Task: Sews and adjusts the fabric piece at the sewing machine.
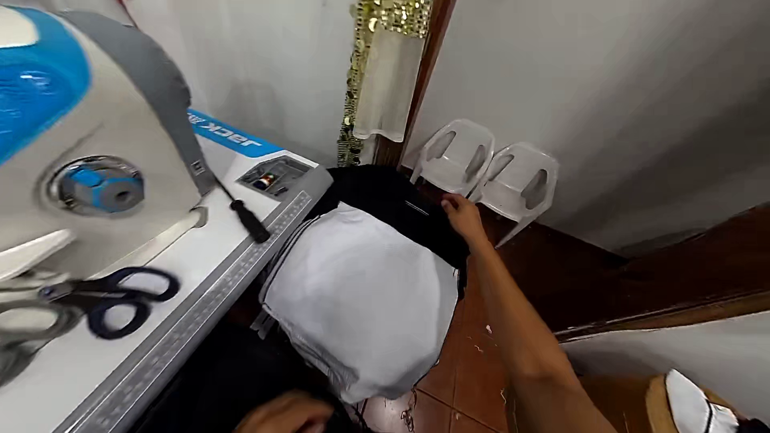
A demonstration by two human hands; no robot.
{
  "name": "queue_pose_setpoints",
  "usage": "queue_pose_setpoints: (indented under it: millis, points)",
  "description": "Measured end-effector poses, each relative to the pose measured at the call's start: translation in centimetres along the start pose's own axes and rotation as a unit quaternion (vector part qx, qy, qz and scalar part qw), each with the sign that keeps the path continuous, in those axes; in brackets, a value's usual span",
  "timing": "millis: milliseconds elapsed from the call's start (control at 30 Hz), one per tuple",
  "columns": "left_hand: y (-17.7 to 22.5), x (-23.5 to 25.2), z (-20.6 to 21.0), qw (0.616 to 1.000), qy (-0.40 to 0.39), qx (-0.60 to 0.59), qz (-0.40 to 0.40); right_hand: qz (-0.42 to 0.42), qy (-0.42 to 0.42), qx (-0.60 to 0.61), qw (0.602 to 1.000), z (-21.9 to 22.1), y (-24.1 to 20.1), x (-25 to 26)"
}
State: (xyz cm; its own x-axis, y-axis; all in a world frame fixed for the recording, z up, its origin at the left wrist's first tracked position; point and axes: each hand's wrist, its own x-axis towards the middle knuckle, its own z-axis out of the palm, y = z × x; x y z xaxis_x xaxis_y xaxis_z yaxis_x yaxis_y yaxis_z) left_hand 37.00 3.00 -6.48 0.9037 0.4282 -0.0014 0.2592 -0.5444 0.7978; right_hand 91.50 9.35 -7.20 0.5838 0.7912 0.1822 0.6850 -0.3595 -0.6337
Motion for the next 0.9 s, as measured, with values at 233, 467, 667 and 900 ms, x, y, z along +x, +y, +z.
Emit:
queue_pose_setpoints:
  millis: [233, 467, 667, 900]
  points:
    - [-2.0, 28.4, 3.7, 0.944, 0.065, -0.295, -0.136, -0.003, -0.323, 0.099, 0.941, 0.4, 0.6, 9.2]
    - [-1.5, 36.4, 6.0, 0.830, 0.198, -0.462, -0.241, -0.004, -0.367, 0.071, 0.927, 0.8, 0.3, 8.6]
    - [-1.6, 36.2, 5.2, 0.826, 0.173, -0.472, -0.253, -0.179, -0.223, -0.176, 0.942, 0.3, -3.3, 3.9]
    - [2.3, 34.1, 5.2, 0.754, 0.292, -0.563, -0.170, -0.347, -0.035, -0.333, 0.876, -5.2, -15.7, -7.7]
